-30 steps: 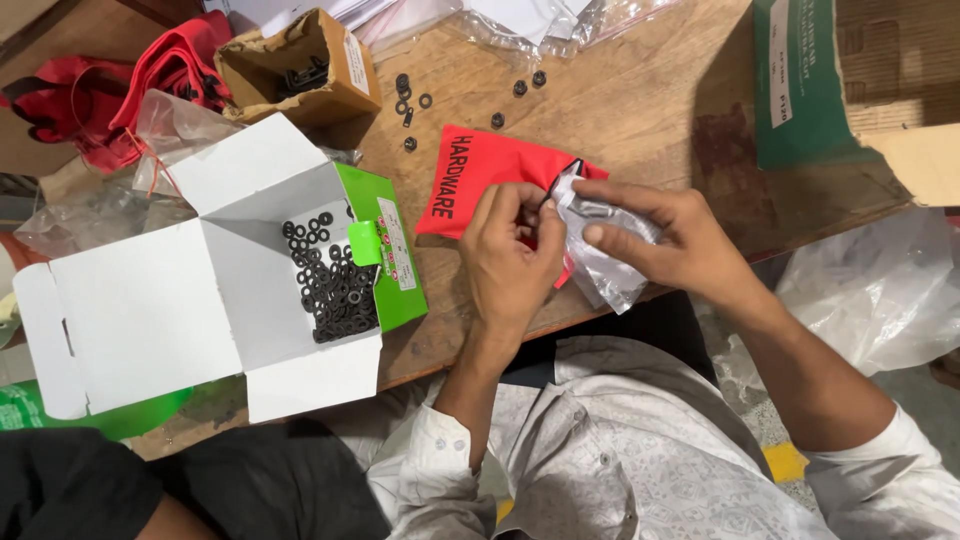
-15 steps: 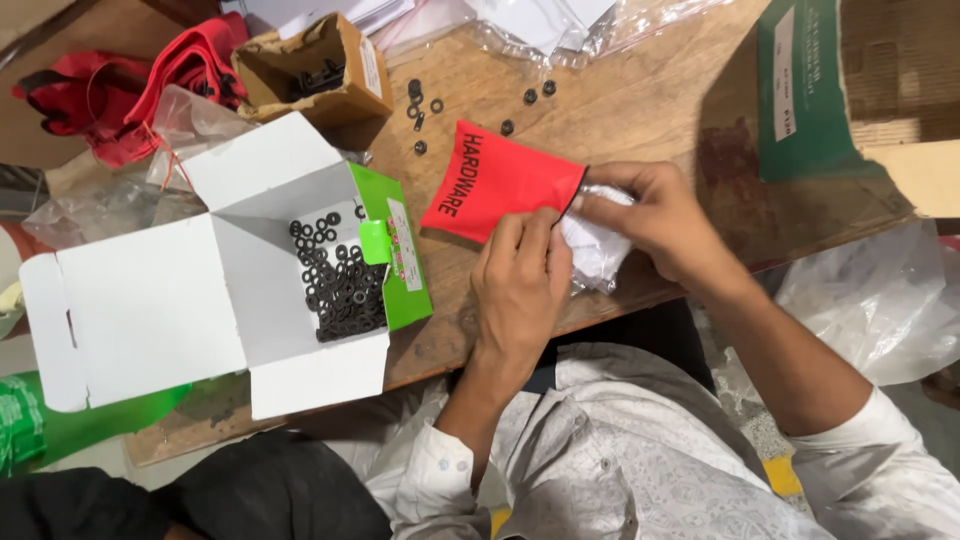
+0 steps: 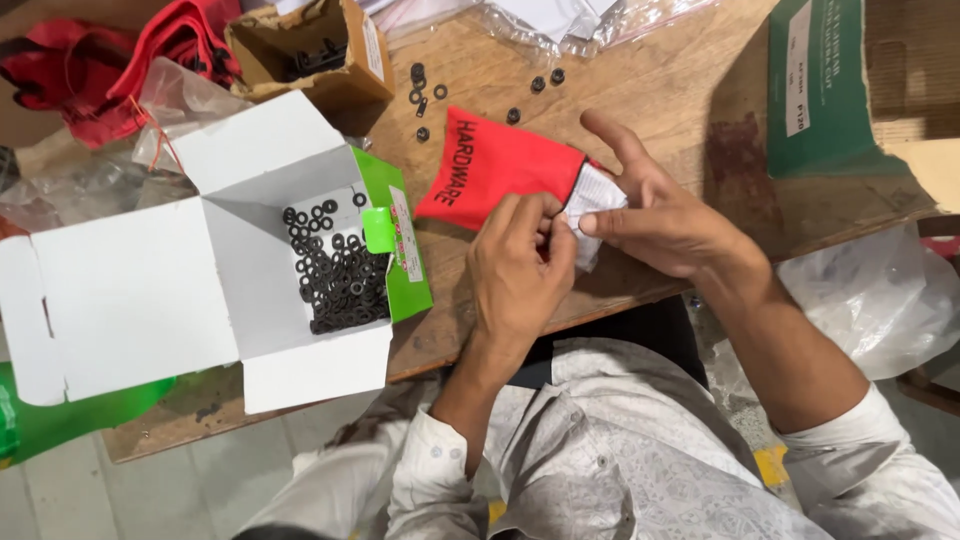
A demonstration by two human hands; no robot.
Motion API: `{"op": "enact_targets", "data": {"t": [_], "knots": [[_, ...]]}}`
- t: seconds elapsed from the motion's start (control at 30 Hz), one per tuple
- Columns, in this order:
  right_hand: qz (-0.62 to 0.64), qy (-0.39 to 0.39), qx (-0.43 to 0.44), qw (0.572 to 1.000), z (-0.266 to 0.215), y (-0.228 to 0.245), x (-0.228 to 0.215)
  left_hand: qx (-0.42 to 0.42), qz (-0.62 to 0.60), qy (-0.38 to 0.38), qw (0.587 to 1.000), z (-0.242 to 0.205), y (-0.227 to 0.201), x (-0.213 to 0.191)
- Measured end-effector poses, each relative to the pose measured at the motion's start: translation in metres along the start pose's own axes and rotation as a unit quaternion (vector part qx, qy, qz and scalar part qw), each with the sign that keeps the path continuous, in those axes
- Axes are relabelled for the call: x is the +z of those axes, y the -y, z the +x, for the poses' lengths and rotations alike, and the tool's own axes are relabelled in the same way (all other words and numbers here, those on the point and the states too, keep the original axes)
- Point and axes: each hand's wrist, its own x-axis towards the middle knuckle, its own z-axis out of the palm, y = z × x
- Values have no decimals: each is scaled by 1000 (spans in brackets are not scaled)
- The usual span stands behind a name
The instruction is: Counting black washers and packing them into a red hardware bag and cardboard boxes.
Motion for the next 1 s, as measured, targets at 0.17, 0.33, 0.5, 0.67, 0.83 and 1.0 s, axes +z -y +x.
{"op": "enact_targets", "data": {"t": [0.17, 0.33, 0.5, 0.67, 0.83, 1.0], "knots": [[67, -86, -20, 994, 12, -19, -8, 0, -52, 26, 998, 1, 8, 0], [117, -11, -10, 993, 12, -18, -7, -90, -138, 41, 986, 9, 12, -6], [-415, -139, -69, 897, -5, -24, 17, -42, -94, 6, 995, 8, 13, -7], [-580, -222, -75, 780, 8, -14, 41, 3, -123, 35, 992, 3, 10, -3], [-554, -232, -57, 798, 13, -13, 35, -70, -148, 93, 982, 11, 18, -18], [-694, -173, -158, 681, 14, -34, 17, 205, 154, 64, 964, 33, 26, -13]]}}
